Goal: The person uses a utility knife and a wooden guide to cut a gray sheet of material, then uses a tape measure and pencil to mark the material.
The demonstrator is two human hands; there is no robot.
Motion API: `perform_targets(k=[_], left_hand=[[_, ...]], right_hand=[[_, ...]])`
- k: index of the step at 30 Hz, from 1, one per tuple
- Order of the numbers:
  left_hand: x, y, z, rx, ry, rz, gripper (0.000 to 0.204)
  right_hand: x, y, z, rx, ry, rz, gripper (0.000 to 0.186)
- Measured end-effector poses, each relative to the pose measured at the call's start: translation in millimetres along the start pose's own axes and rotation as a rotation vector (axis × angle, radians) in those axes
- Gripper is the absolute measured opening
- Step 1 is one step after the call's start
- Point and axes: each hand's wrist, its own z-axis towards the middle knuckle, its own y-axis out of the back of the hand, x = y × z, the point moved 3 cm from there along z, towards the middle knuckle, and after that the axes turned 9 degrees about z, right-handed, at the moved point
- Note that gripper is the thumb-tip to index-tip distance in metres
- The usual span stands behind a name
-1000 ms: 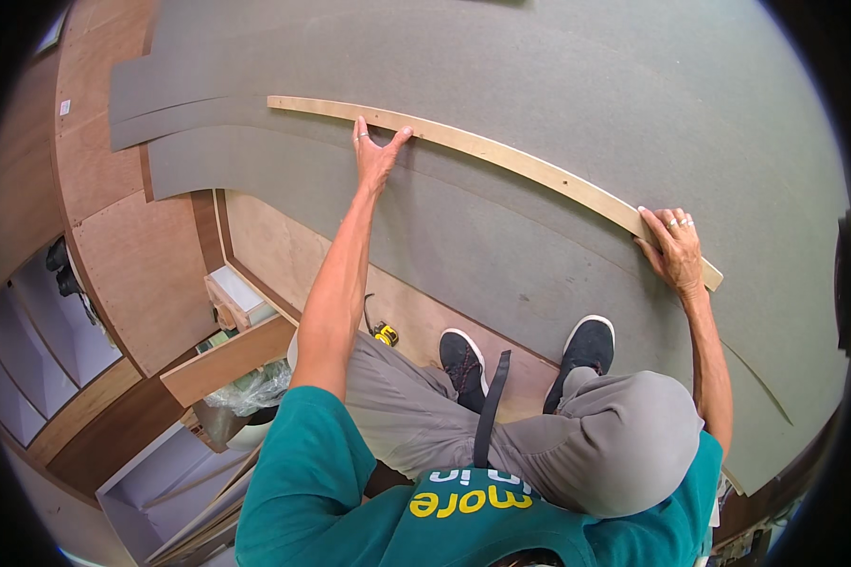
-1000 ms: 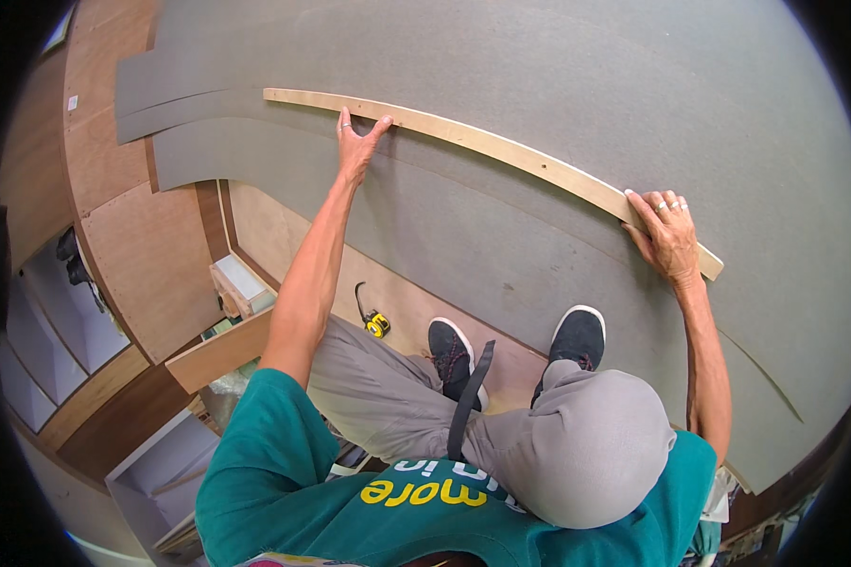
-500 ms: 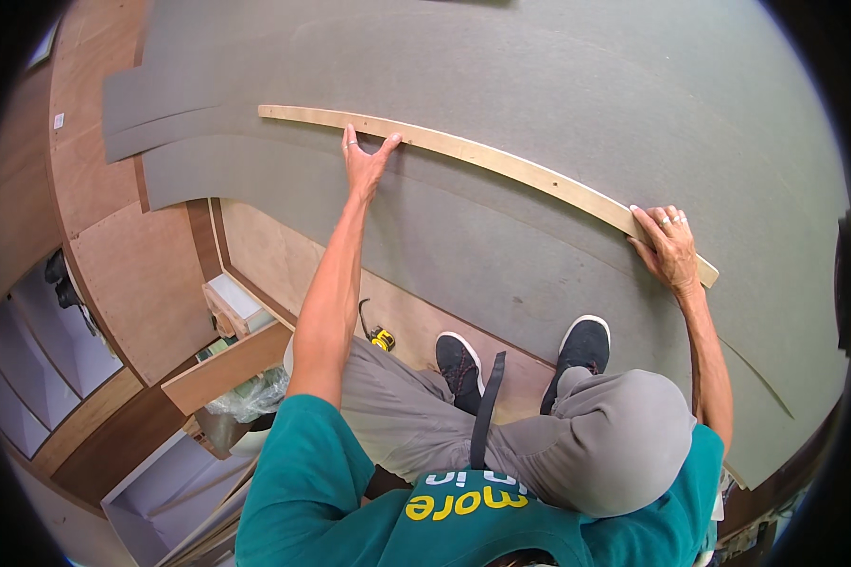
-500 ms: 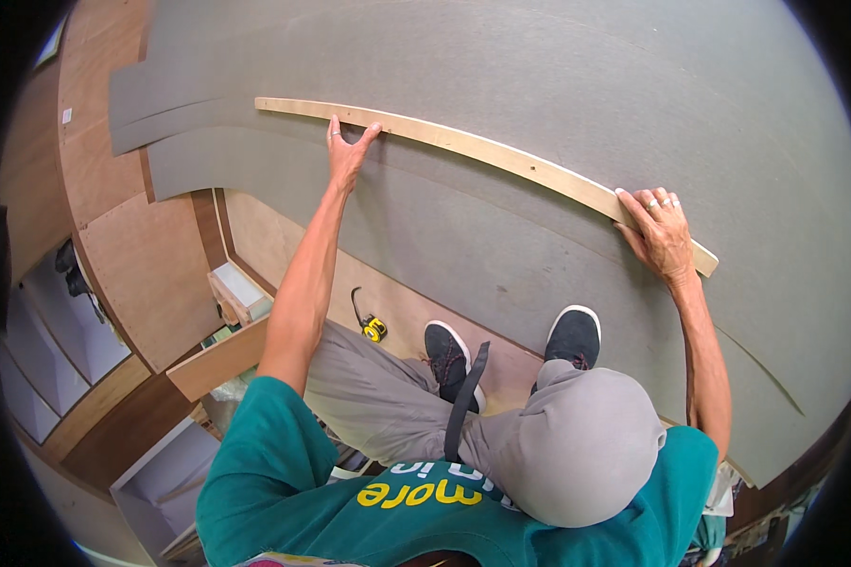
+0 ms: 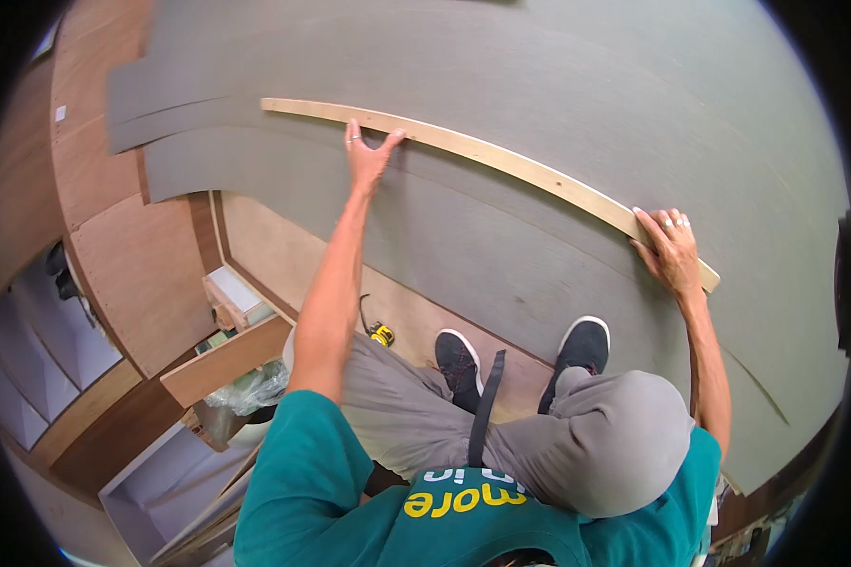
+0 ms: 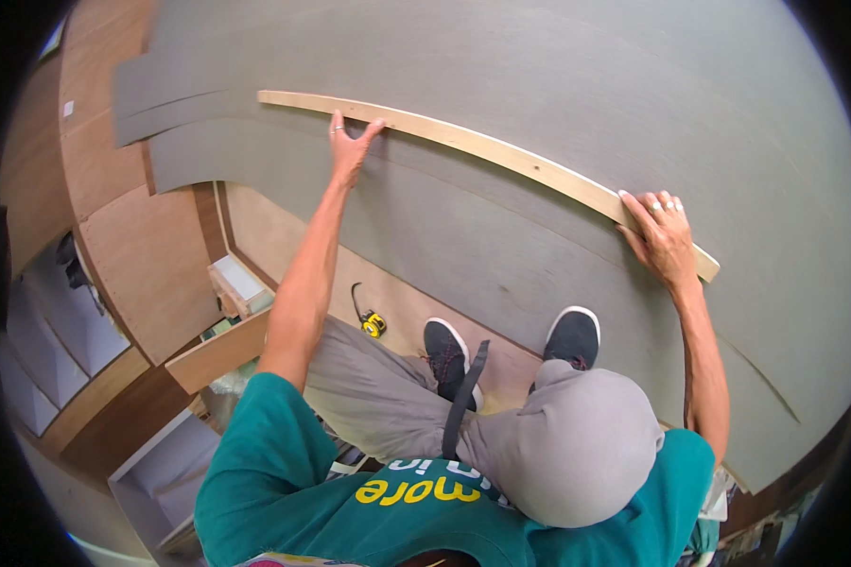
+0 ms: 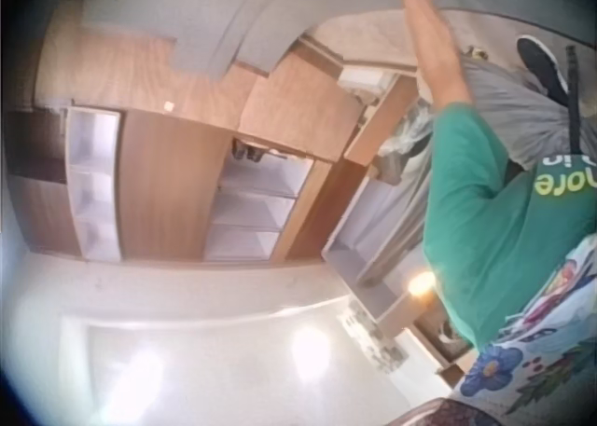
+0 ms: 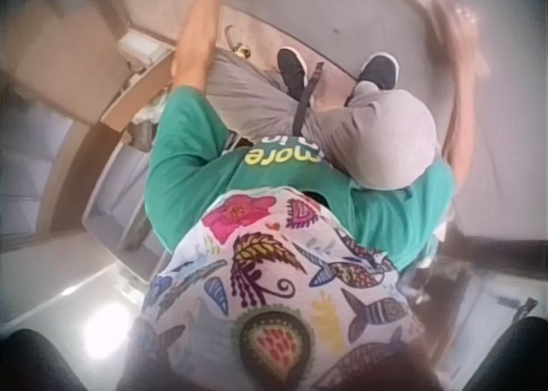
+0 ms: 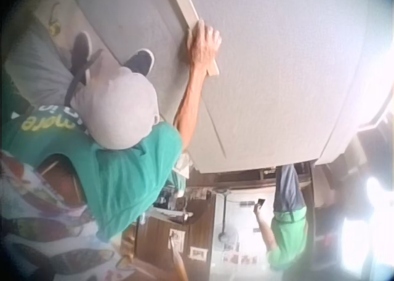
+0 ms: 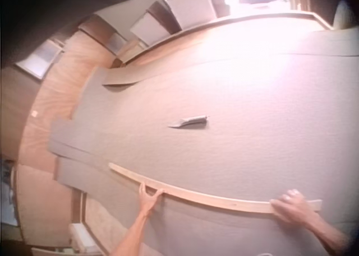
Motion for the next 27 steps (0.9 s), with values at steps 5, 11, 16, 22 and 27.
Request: perform_targets(k=[5, 11, 16, 22, 27], left_hand=[[9, 2, 0, 0.06, 0.001, -0.037, 0.117], [1, 3, -1, 0.056, 0.032, 0.04, 0.12], [-2, 4, -3, 0.065, 0.065, 0.039, 0.12], [-5, 4, -4, 0.071, 0.041, 0.044, 0.12], [-6, 4, -5, 0.074, 0.04, 0.026, 0.12]], right_hand=[[3, 4, 5, 0.038, 0.007, -0.01, 0.054], [-3, 0, -4, 0.016, 0.008, -0.012, 0.05], [-1, 0, 0, 0.026, 0.004, -0.008, 0.049], [-4, -1, 0, 0.041, -0.012, -0.01, 0.05], [-4, -1, 1, 0.025, -0.002, -0.005, 0.05]])
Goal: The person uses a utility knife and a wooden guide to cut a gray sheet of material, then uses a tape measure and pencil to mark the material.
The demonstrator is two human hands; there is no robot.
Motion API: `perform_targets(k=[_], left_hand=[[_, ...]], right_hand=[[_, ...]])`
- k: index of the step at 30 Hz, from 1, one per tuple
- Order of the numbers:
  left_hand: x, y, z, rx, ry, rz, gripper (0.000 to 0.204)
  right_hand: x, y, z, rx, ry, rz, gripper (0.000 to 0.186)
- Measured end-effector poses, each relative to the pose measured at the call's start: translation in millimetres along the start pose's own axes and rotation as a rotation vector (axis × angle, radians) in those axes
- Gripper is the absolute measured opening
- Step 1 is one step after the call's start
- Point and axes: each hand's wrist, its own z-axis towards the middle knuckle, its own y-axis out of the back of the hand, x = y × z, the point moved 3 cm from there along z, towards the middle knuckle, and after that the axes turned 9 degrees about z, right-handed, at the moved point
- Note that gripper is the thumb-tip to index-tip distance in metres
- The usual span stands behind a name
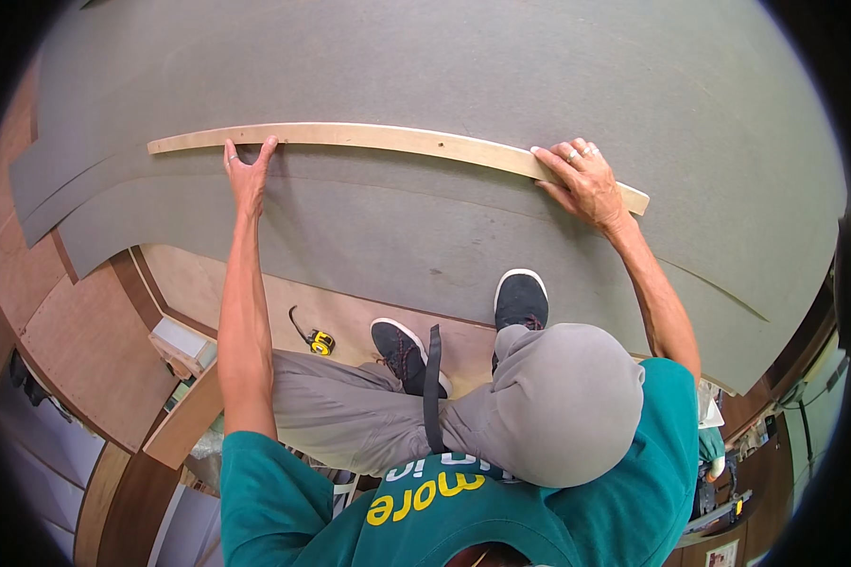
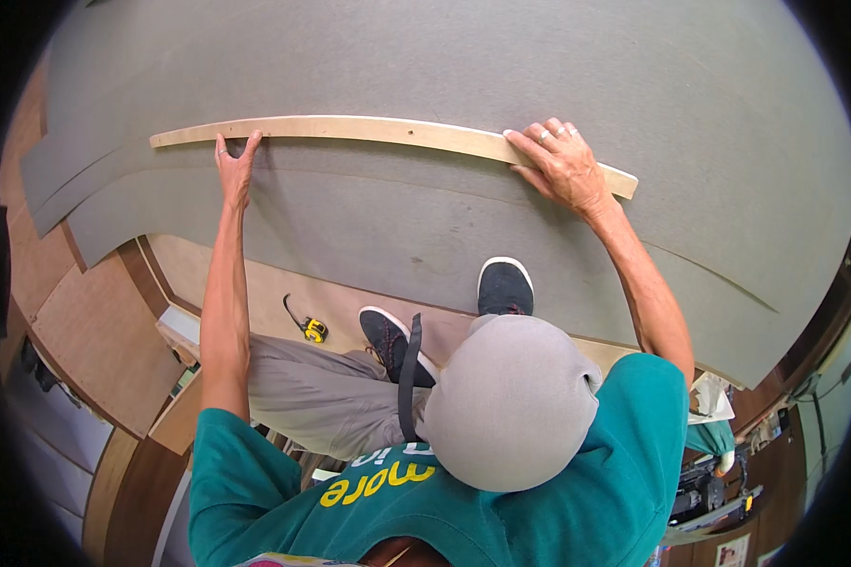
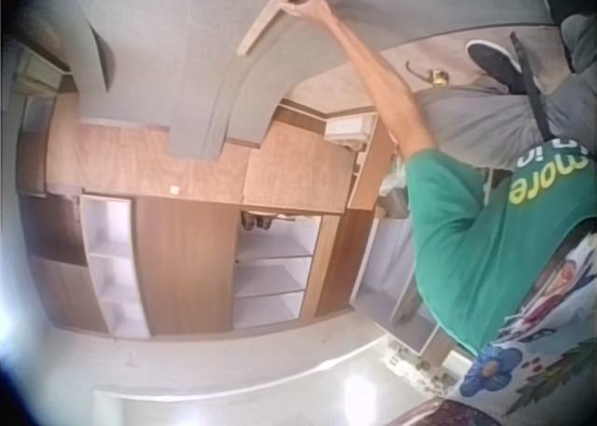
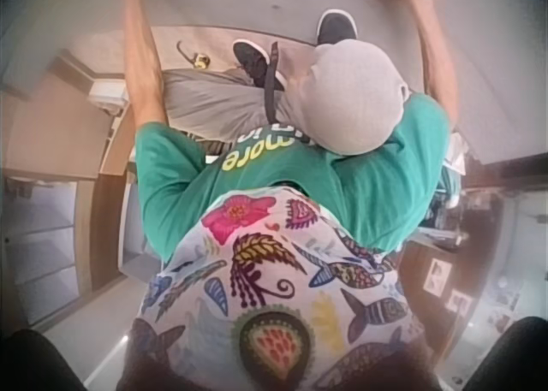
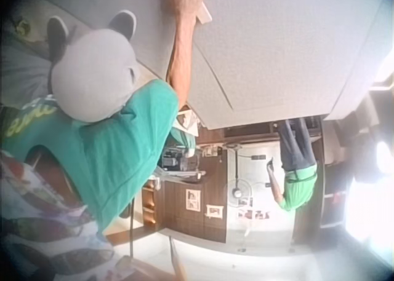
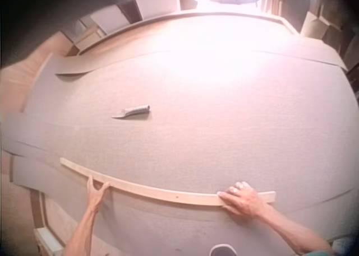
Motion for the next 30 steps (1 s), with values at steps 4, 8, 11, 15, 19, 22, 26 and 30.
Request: perform_targets(k=[4, 8, 11, 15, 19, 22, 26, 30], left_hand=[[0, 0, 0, -0.006, -0.004, 0.013, 0.12], [1, -1, 1, -0.007, -0.01, 0.023, 0.12], [0, -1, 2, -0.008, -0.012, 0.037, 0.12], [1, -1, 3, -0.019, -0.018, 0.042, 0.12], [15, 5, 6, -0.039, -0.035, -0.044, 0.116], [14, -7, 12, -0.076, -0.106, -0.023, 0.113], [-2, -1, 4, -0.059, -0.011, -0.022, 0.119], [-1, 0, -2, -0.044, 0.019, -0.064, 0.121]], right_hand=[[-1, -1, 0, -0.005, -0.006, 0.007, 0.049], [-2, -1, 0, 0.008, -0.02, 0.009, 0.049], [-3, -1, 0, 0.009, -0.022, 0.016, 0.048], [-4, -1, -1, 0.012, -0.03, 0.037, 0.049], [4, 0, 10, -0.013, 0.02, 0.001, 0.051], [4, 7, 5, 0.006, -0.013, 0.057, 0.054], [4, 5, 4, -0.029, -0.026, 0.042, 0.055], [4, 5, 6, -0.012, -0.021, 0.051, 0.055]])
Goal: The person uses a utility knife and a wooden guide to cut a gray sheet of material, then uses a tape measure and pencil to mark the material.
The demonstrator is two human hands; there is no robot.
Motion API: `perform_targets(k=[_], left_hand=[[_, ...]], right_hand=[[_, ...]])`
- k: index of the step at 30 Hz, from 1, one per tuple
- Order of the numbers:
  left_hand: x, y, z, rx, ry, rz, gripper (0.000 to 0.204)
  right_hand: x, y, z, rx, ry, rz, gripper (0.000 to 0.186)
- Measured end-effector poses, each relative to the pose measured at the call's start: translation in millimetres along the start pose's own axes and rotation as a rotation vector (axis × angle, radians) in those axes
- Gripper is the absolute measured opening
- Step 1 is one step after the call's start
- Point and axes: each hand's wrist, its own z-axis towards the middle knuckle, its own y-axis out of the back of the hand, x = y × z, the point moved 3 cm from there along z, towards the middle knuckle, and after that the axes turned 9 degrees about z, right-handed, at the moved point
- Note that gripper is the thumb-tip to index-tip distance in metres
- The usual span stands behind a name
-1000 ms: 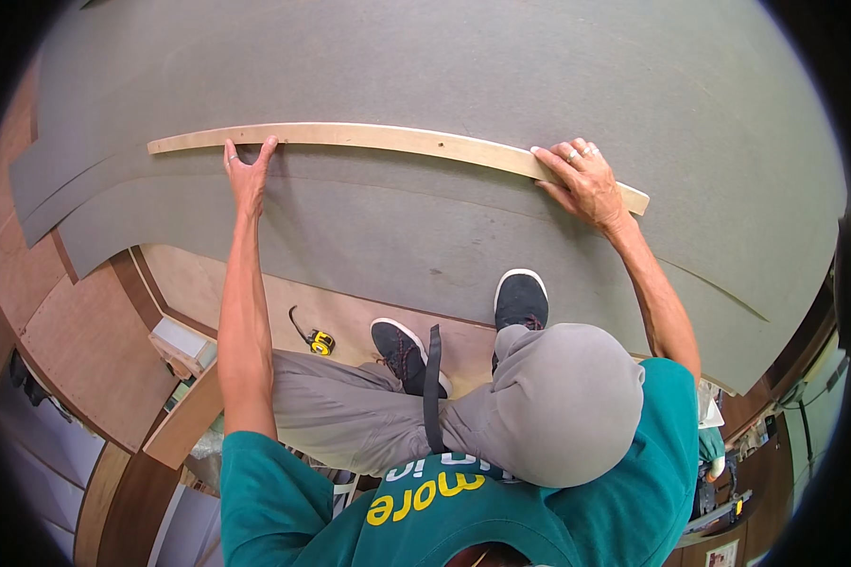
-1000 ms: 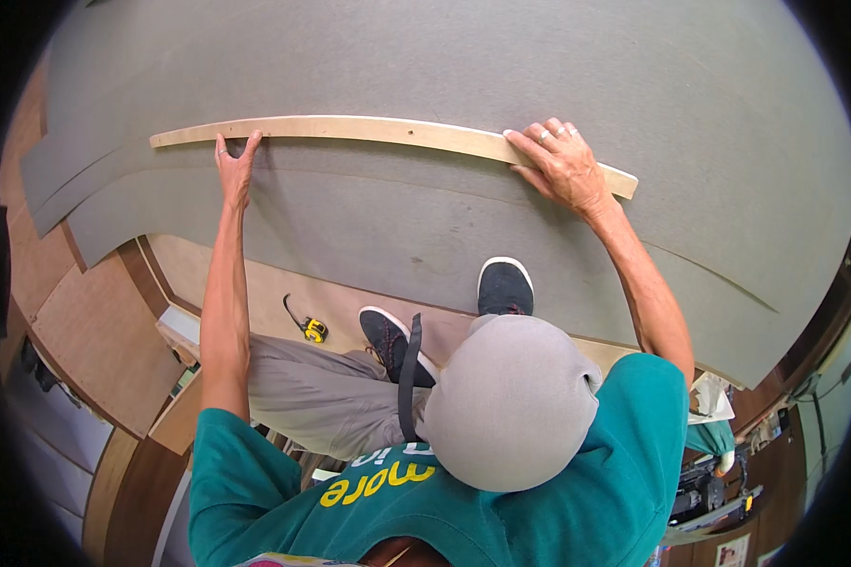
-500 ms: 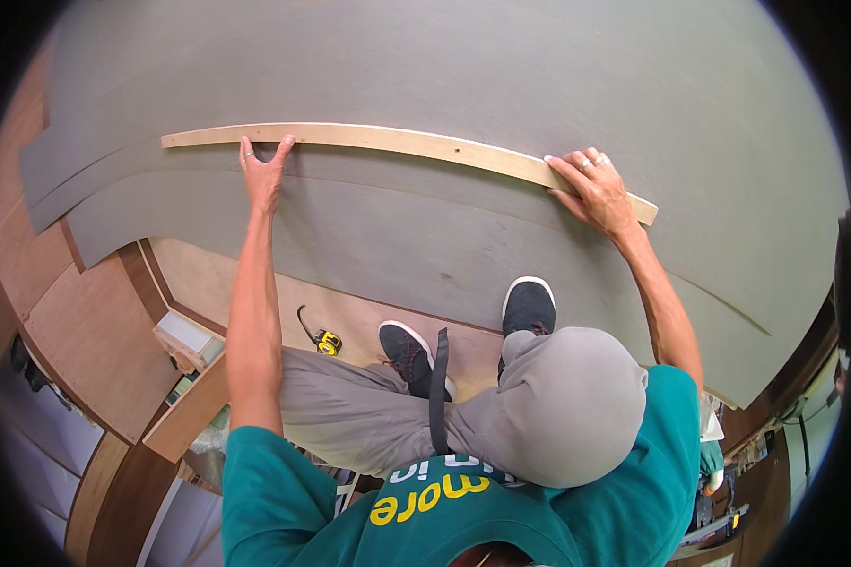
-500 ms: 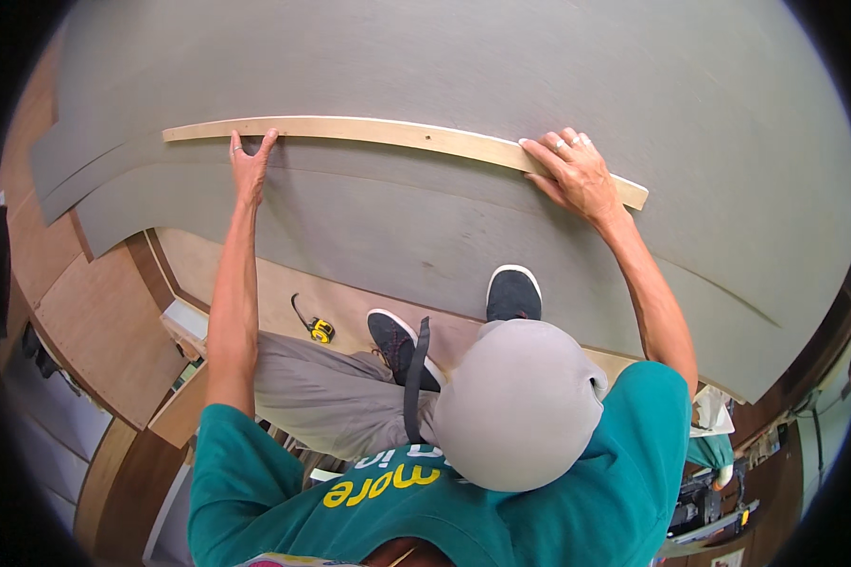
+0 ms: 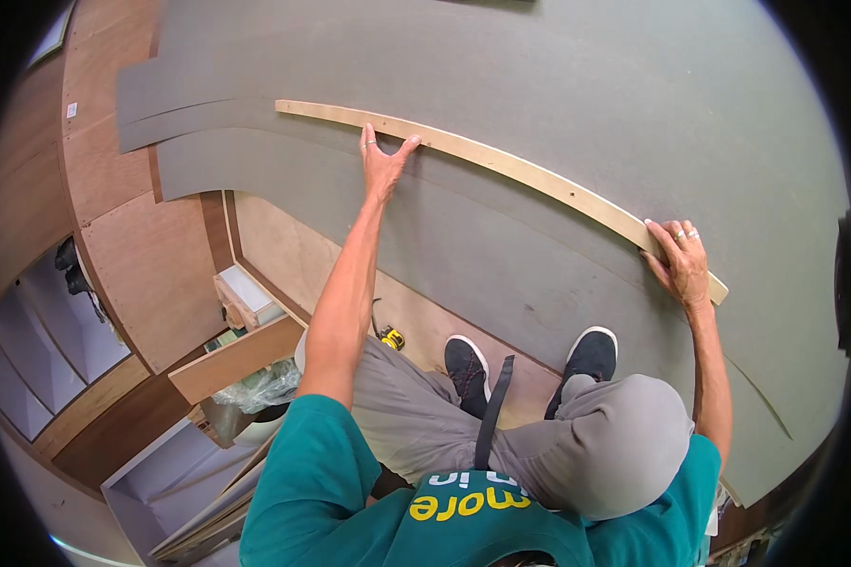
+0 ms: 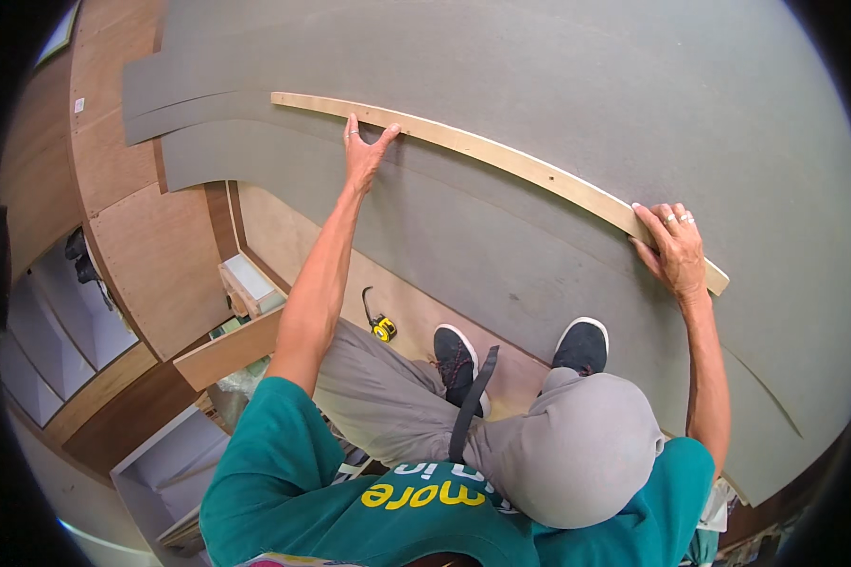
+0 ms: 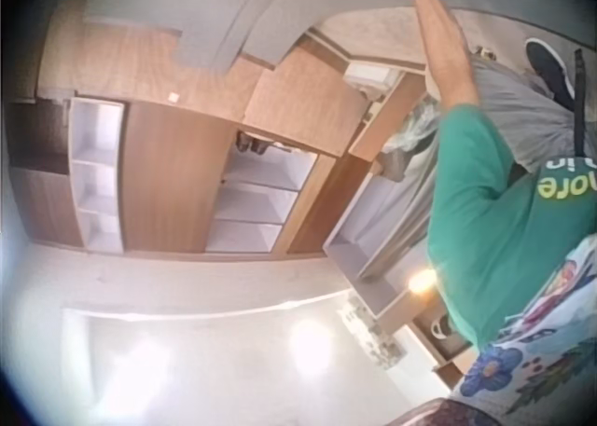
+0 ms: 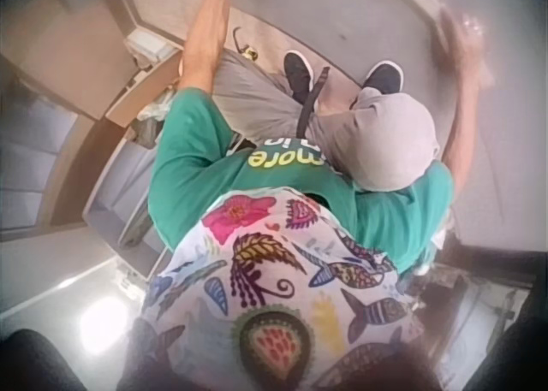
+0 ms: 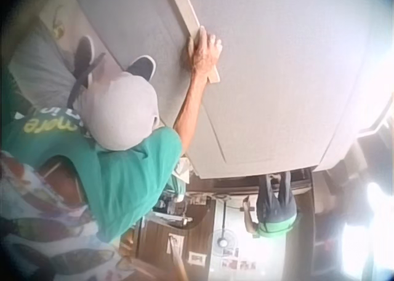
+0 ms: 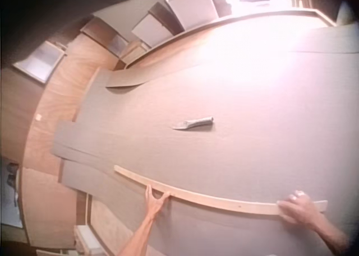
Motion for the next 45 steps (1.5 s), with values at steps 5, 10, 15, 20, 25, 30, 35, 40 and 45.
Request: perform_targets(k=[5, 10, 15, 20, 25, 30, 35, 40, 45], left_hand=[[-5, 0, 6, -0.002, 0.0, 0.122, 0.117], [-4, 3, 27, 0.034, 0.004, 0.241, 0.108], [-6, -3, 41, 0.088, -0.034, 0.363, 0.099], [-3, -4, 40, 0.147, -0.023, 0.281, 0.103], [-24, 0, 23, 0.21, -0.038, 0.32, 0.112], [-23, -1, 29, 0.273, 0.017, 0.422, 0.113], [-28, -14, 38, 0.242, -0.005, 0.554, 0.108], [-11, -68, 79, 0.307, -0.307, 0.602, 0.11], [71, -121, 152, 0.609, -0.402, 0.388, 0.1]], right_hand=[[3, 2, 2, 0.0, -0.015, 0.028, 0.051], [12, 5, 21, 0.07, -0.081, 0.019, 0.044], [18, -1, 50, -0.13, -0.073, 0.07, 0.032], [0, -22, 34, -0.367, -0.242, 0.093, 0.019], [-3, -25, 27, -0.438, -0.22, -0.027, 0.015], [7, -28, 33, -0.377, -0.252, -0.055, 0.018], [12, -21, 34, -0.303, -0.322, -0.082, 0.032], [76, 12, -69, -0.631, -0.56, -0.043, 0.035], [186, -18, -227, -0.88, -1.034, 0.04, 0.035]])
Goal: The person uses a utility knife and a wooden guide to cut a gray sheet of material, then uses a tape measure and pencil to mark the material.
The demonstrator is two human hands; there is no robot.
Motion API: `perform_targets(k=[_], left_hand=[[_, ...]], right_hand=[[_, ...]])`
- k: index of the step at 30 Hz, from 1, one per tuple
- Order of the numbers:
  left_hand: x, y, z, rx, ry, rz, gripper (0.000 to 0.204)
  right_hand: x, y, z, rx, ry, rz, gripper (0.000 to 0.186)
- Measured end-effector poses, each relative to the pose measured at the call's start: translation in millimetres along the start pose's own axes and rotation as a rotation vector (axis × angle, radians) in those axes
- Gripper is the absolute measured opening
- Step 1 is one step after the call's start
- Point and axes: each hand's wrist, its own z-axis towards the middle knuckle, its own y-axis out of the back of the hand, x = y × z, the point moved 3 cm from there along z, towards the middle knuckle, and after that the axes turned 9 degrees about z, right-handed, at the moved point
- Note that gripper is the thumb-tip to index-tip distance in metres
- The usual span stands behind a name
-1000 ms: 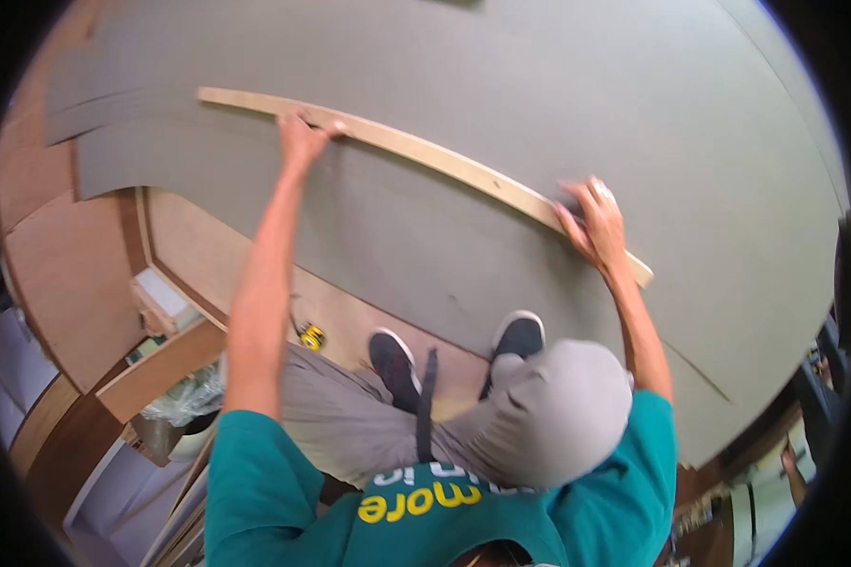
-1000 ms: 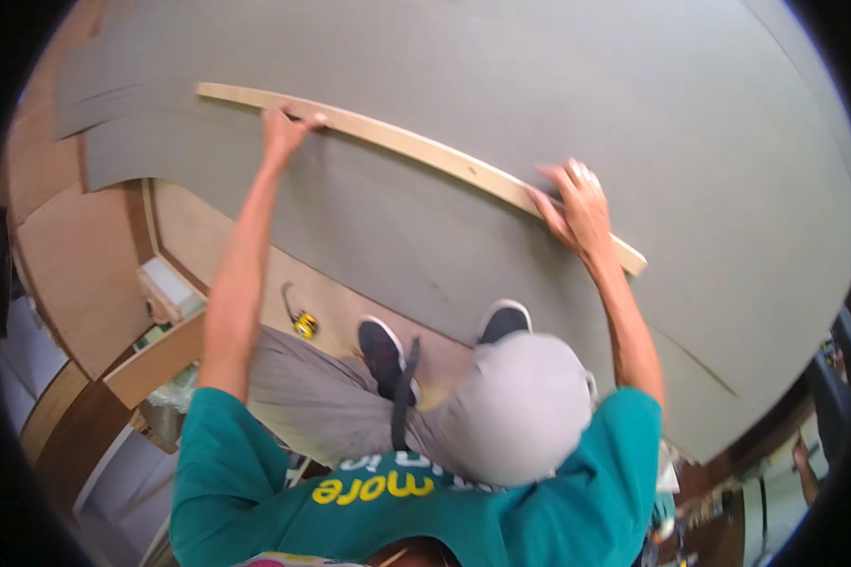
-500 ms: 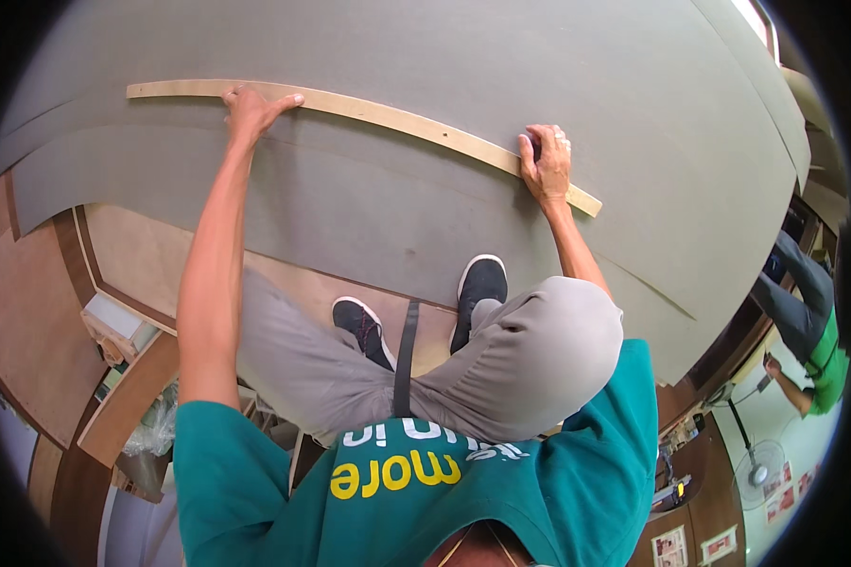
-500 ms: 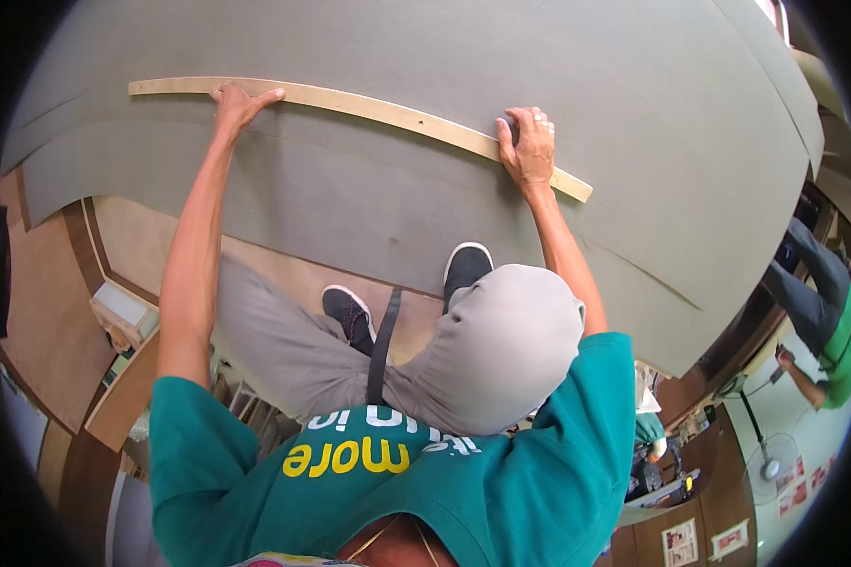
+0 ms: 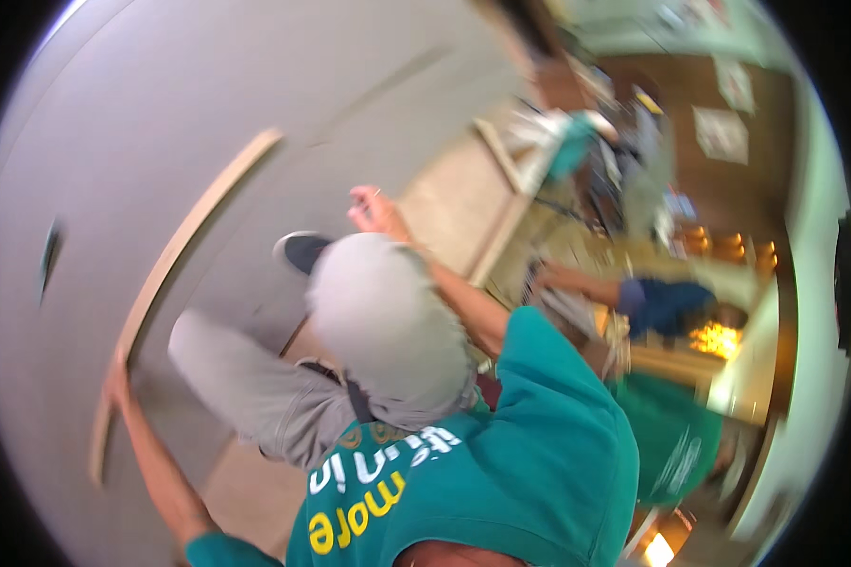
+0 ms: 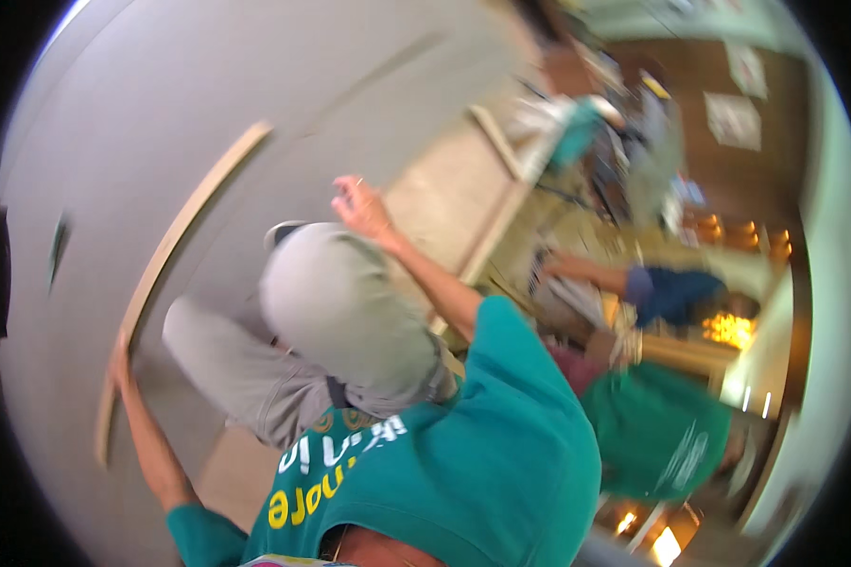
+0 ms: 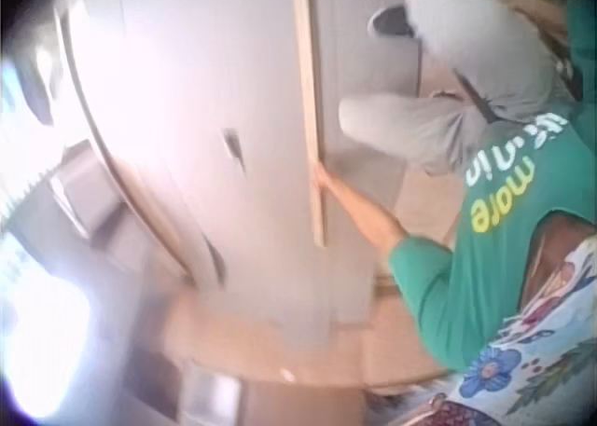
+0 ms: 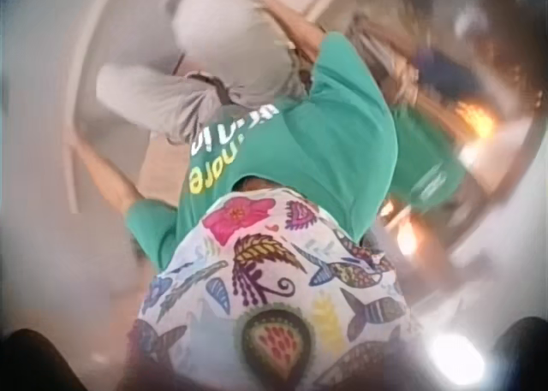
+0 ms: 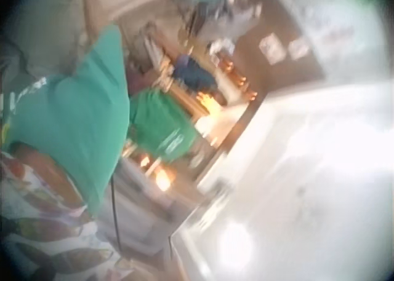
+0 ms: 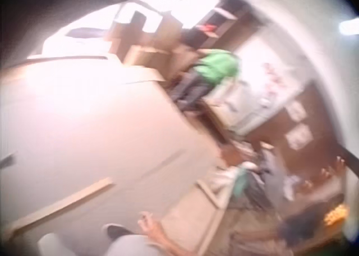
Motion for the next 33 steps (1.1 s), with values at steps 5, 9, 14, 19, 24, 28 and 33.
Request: perform_targets(k=[5, 9, 14, 19, 24, 28, 33], left_hand=[[-38, 7, 22, 0.257, 0.038, -0.063, 0.096], [-44, 19, 19, 0.303, 0.115, 0.162, 0.096], [-65, 36, 14, 0.279, 0.087, 0.165, 0.095], [-92, 31, 14, 0.276, 0.056, 0.151, 0.095], [-99, 16, 14, 0.298, 0.052, 0.141, 0.094], [-106, 10, 5, 0.308, 0.054, 0.151, 0.093], [-80, 14, 13, 0.301, 0.083, 0.162, 0.093]], right_hand=[[-63, 77, -226, -0.279, -0.425, -0.071, 0.035], [-67, 16, -377, -0.235, -0.852, 0.258, 0.046], [-38, -31, -448, -0.178, -1.082, 0.508, 0.045], [-15, -14, -441, -0.235, -1.07, 0.594, 0.044], [20, 22, -376, -0.264, -0.95, 0.661, 0.044], [57, 50, -312, -0.277, -0.813, 0.764, 0.044], [100, 65, -271, -0.299, -0.703, 0.977, 0.044]])
